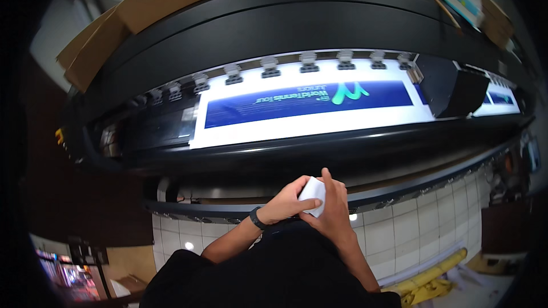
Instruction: Operator monitors and manages a large format digital printing run, interacting with a computer workstation and the printer.
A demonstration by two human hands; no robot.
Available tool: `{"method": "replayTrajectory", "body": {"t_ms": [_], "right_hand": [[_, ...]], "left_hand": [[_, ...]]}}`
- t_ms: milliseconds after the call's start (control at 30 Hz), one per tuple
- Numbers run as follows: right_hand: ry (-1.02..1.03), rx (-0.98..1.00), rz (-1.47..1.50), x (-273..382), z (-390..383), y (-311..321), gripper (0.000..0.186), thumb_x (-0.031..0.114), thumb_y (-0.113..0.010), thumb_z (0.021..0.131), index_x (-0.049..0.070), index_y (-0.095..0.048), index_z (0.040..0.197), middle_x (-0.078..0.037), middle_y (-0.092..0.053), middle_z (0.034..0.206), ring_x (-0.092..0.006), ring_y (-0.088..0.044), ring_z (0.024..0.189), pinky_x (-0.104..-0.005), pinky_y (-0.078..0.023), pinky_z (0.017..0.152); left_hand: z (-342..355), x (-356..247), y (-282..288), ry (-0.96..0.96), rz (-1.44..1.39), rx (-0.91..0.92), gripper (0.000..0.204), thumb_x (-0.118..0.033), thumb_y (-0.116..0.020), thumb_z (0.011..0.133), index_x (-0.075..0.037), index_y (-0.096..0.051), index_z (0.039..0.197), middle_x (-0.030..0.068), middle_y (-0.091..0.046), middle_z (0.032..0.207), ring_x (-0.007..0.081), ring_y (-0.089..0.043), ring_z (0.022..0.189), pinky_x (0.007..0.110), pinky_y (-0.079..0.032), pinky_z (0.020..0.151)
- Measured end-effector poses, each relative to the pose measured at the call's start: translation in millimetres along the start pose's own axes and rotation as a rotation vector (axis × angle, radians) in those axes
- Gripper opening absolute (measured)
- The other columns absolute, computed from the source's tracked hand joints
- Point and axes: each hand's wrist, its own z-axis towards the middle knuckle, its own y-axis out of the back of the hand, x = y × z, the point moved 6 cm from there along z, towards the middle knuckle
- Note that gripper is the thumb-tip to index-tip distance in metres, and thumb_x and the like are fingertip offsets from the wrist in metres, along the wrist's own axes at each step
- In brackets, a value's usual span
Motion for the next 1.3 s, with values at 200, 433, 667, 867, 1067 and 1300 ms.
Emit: {"method": "replayTrajectory", "body": {"t_ms": [200,433,667,867,1067,1300], "right_hand": [[-0.003,-0.032,-0.038,-3,-2,8,0.105,0.02,-0.085,0.061,-0.001,-0.026,0.145,-0.019,-0.05,0.12,-0.0367,-0.049,0.111,-0.047,-0.039,0.095],[-0.003,-0.04,0.022,-7,-9,13,0.108,0.018,-0.086,0.063,0.003,-0.021,0.148,-0.021,-0.048,0.123,-0.0376,-0.049,0.112,-0.047,-0.041,0.095],[-0.053,-0.095,0.047,-12,-18,19,0.11,0.021,-0.085,0.064,0.002,-0.018,0.149,-0.022,-0.044,0.13,-0.0389,-0.045,0.119,-0.0489,-0.039,0.1],[-0.062,-0.101,0.026,-14,-19,22,0.109,0.019,-0.083,0.065,0.002,-0.016,0.15,-0.022,-0.044,0.132,-0.0371,-0.047,0.118,-0.0468,-0.041,0.097],[-0.142,-0.003,-0.001,-20,-21,15,0.099,0.017,-0.083,0.067,0.0,-0.025,0.145,-0.021,-0.044,0.134,-0.0388,-0.046,0.121,-0.0468,-0.039,0.102],[-0.089,-0.062,0.061,-13,-19,13,0.104,0.015,-0.085,0.063,0.0,-0.024,0.146,-0.021,-0.046,0.134,-0.0378,-0.047,0.119,-0.0465,-0.041,0.1]], "left_hand": [[9,6,-2,-0.03,-0.198,0.035,0.051,-0.015,-0.066,0.086,0.0,-0.047,0.13,0.01,-0.059,0.115,0.0153,-0.058,0.105,0.03,-0.048,0.09],[12,11,-6,0.044,-0.171,0.052,0.033,-0.012,-0.057,0.09,0.0,-0.051,0.121,0.0083,-0.062,0.107,0.0142,-0.061,0.095,0.029,-0.049,0.086],[15,7,-16,0.063,-0.231,0.071,0.033,-0.014,-0.057,0.09,0.0,-0.051,0.12,0.0064,-0.063,0.101,0.0135,-0.062,0.088,0.026,-0.05,0.079],[11,7,-26,0.09,-0.343,0.113,0.036,-0.018,-0.051,0.093,0.001,-0.05,0.124,0.0065,-0.061,0.105,0.014,-0.06,0.093,0.026,-0.047,0.08],[11,14,-27,0.002,0.05,0.155,0.036,-0.02,-0.055,0.097,0.0,-0.049,0.126,0.0044,-0.06,0.11,0.0104,-0.056,0.1,0.028,-0.046,0.088],[-1,10,-22,0.094,-0.198,0.237,0.043,-0.031,-0.048,0.101,0.0,-0.047,0.131,0.0076,-0.059,0.116,0.0145,-0.058,0.102,0.03,-0.044,0.093]]}}
